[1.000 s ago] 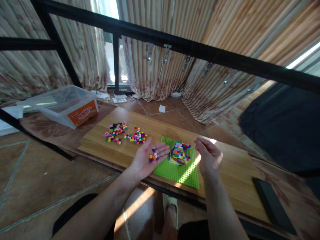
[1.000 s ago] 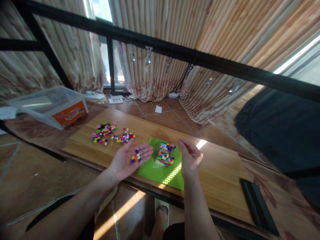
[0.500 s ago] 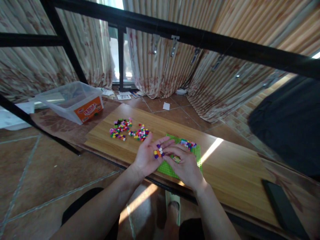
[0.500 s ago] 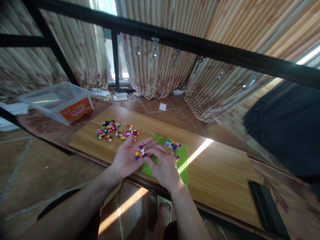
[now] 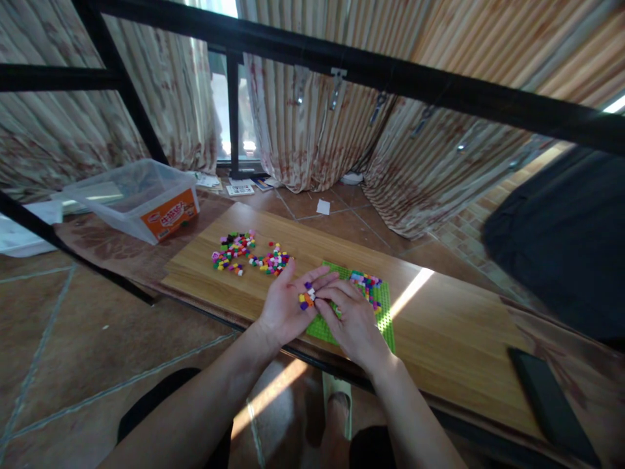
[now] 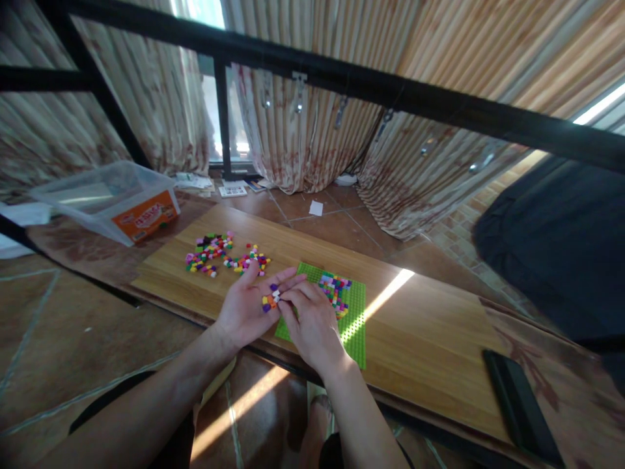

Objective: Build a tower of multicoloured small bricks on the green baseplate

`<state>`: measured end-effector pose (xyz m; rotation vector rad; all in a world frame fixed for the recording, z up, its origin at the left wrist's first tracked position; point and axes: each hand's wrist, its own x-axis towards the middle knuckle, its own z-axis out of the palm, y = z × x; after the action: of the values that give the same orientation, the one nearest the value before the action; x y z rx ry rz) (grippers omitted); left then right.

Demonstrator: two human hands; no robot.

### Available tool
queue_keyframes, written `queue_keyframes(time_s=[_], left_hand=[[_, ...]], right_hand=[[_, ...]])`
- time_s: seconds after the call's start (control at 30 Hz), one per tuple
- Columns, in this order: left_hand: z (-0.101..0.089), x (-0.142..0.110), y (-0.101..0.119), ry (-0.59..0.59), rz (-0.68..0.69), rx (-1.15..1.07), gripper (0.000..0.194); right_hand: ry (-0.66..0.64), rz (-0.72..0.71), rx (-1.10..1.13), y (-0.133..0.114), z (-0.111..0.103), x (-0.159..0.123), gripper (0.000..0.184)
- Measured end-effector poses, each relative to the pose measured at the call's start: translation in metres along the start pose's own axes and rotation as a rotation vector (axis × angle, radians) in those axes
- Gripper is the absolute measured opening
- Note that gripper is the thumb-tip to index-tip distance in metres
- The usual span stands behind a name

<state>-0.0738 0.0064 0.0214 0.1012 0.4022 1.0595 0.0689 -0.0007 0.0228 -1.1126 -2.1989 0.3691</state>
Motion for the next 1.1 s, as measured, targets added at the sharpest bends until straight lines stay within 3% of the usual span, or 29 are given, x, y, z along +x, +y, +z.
queue_keyframes(time_s=[0.27,0.5,0.67,0.83,1.1], left_hand=[[-0.013,0.010,-0.015,0.151,0.013,0.158,0.016],[-0.016,0.009,-0.019,0.153,0.065,0.288,0.019],[-0.010,0.009,-0.014,0.172,0.030,0.183,0.021],[-0.002,0.005,-0.004,0.076,-0.059,0.070,0.047],[-0.004,0.001,-0.001,-0.028,-0.095,-0.006,0.057]], right_hand=[[0.090,0.108,-0.042,0.010,-0.008,-0.001,0.016],[0.068,0.108,-0.065,0.009,-0.007,0.000,0.017],[0.127,0.102,-0.037,0.009,-0.008,-0.001,0.017],[0.190,0.091,-0.037,0.009,-0.010,-0.002,0.015],[0.105,0.037,-0.067,0.009,-0.005,-0.001,0.019]])
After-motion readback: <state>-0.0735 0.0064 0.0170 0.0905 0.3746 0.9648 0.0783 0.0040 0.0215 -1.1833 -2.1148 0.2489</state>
